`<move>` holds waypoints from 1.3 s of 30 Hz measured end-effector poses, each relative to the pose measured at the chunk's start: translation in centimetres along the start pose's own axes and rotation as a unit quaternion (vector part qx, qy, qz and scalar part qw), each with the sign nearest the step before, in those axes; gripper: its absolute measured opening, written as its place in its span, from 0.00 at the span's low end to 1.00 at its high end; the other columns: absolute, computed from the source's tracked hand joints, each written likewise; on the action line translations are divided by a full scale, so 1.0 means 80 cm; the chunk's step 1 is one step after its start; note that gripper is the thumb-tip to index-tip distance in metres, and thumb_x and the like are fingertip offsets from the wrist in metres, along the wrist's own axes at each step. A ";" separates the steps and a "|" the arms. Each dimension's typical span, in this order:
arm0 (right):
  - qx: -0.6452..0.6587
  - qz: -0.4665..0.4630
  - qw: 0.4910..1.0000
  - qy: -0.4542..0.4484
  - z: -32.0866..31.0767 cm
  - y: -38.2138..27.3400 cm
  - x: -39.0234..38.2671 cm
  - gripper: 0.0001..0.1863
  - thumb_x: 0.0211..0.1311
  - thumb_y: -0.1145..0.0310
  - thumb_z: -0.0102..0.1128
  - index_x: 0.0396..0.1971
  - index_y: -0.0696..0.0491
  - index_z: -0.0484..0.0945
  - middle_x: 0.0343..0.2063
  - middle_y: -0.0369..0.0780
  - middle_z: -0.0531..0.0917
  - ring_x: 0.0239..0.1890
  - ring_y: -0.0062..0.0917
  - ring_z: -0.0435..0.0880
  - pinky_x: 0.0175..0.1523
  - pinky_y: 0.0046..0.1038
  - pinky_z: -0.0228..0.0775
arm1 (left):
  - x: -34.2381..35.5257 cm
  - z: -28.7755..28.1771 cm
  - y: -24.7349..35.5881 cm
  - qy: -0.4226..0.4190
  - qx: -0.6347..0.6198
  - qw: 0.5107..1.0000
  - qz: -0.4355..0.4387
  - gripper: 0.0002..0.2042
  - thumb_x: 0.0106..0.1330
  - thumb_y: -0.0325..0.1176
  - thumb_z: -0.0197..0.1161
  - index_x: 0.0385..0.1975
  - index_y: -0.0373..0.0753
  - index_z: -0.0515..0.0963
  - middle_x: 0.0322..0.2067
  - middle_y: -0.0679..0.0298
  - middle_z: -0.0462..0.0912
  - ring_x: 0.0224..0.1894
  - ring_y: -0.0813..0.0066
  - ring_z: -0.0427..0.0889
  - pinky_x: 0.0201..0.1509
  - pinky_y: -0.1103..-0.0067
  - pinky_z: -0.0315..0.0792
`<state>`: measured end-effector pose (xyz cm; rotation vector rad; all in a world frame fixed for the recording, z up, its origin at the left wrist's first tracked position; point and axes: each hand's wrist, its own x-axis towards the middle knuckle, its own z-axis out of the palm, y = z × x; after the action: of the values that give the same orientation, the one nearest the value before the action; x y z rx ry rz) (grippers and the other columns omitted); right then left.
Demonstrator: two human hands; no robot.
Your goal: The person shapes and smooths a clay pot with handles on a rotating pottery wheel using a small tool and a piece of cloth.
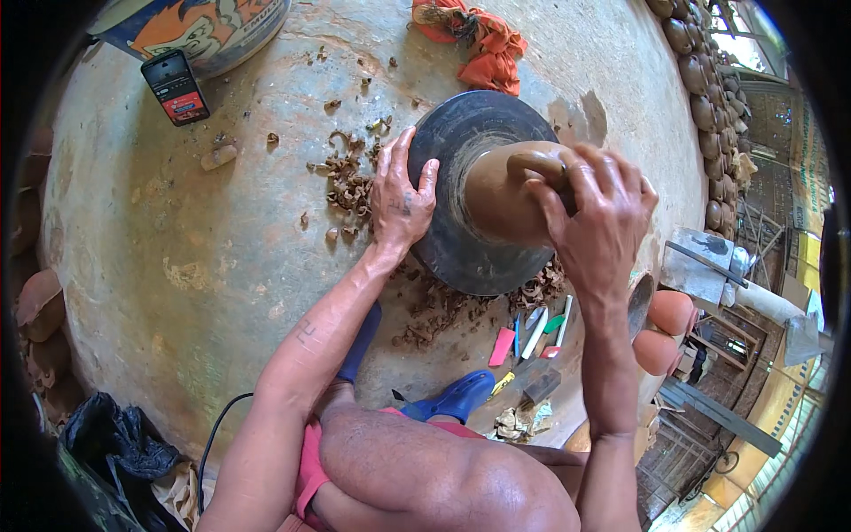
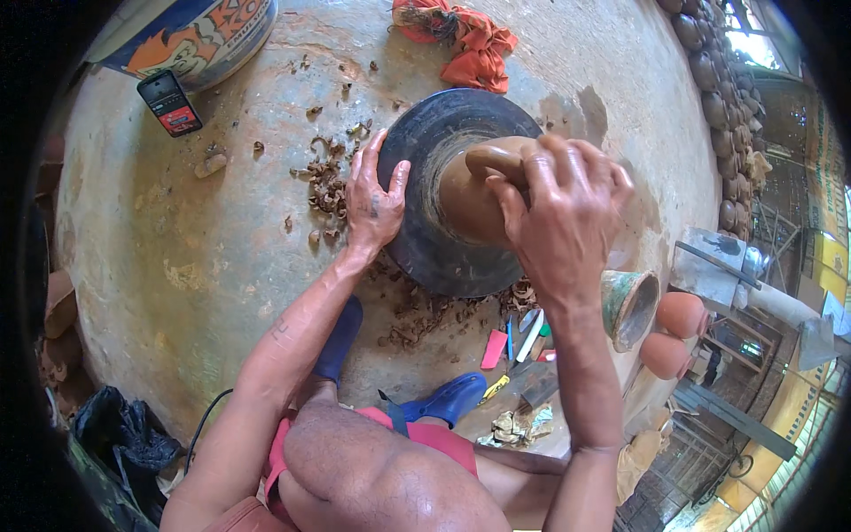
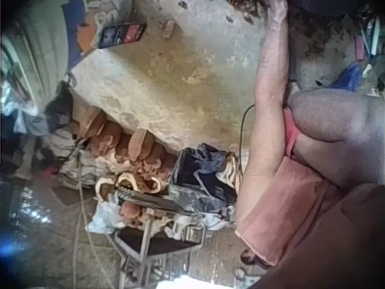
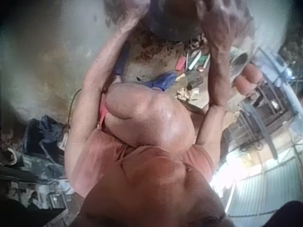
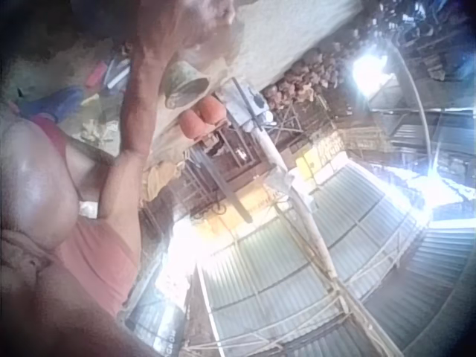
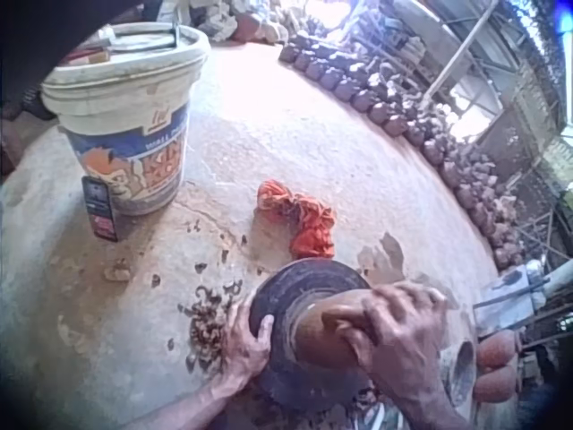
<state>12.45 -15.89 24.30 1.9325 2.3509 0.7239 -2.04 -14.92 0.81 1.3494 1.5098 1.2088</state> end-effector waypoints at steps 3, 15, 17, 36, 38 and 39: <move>0.022 -0.072 0.995 -0.069 0.003 0.018 0.005 0.16 0.64 0.53 0.74 0.45 0.47 0.91 0.48 0.35 0.91 0.57 0.33 0.85 0.68 0.44 0.64 | 0.004 0.001 0.004 -0.007 -0.003 1.000 0.005 0.29 0.76 0.38 0.67 0.72 0.35 0.71 0.64 0.42 0.78 0.65 0.41 0.79 0.70 0.58 0.74; 0.078 -0.076 0.993 -0.034 -0.071 0.061 0.063 0.10 0.68 0.64 0.74 0.32 0.54 0.87 0.34 0.40 0.91 0.34 0.28 0.87 0.38 0.33 0.75 | 0.017 -0.002 0.002 -0.038 0.003 0.999 0.006 0.28 0.75 0.37 0.68 0.72 0.36 0.72 0.62 0.42 0.80 0.64 0.41 0.80 0.69 0.57 0.74; 0.198 0.057 0.977 -0.056 -0.062 0.036 0.028 0.10 0.69 0.62 0.74 0.37 0.54 0.88 0.30 0.40 0.90 0.30 0.26 0.87 0.35 0.33 0.74 | 0.014 -0.003 0.003 -0.030 0.006 1.000 0.008 0.28 0.75 0.37 0.68 0.72 0.35 0.71 0.63 0.42 0.80 0.65 0.41 0.80 0.70 0.58 0.74; 0.459 0.437 0.770 -0.080 -0.034 -0.067 -0.033 0.40 0.70 0.65 0.75 0.76 0.60 0.68 0.13 0.36 0.81 0.16 0.12 0.78 0.22 0.22 0.65 | -0.024 0.005 0.007 0.008 0.038 0.999 -0.004 0.30 0.76 0.37 0.67 0.74 0.34 0.68 0.67 0.42 0.75 0.69 0.41 0.74 0.75 0.57 0.67; 0.446 0.448 0.766 -0.112 -0.036 -0.061 -0.014 0.39 0.69 0.63 0.76 0.74 0.62 0.70 0.12 0.37 0.80 0.16 0.12 0.77 0.22 0.24 0.65 | -0.028 0.003 0.006 0.013 0.039 0.999 -0.001 0.30 0.76 0.37 0.67 0.74 0.33 0.67 0.66 0.41 0.74 0.69 0.41 0.74 0.74 0.56 0.68; 0.436 0.420 0.780 -0.159 -0.031 -0.054 -0.015 0.39 0.68 0.62 0.76 0.74 0.63 0.70 0.12 0.38 0.79 0.15 0.12 0.76 0.22 0.25 0.64 | -0.029 0.002 0.006 0.018 0.040 0.999 0.006 0.31 0.76 0.38 0.67 0.74 0.32 0.66 0.66 0.40 0.74 0.69 0.40 0.74 0.74 0.55 0.70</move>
<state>7.97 -18.40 24.62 3.1319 1.5939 -0.9085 -1.40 -17.16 1.11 1.3985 1.5926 1.1960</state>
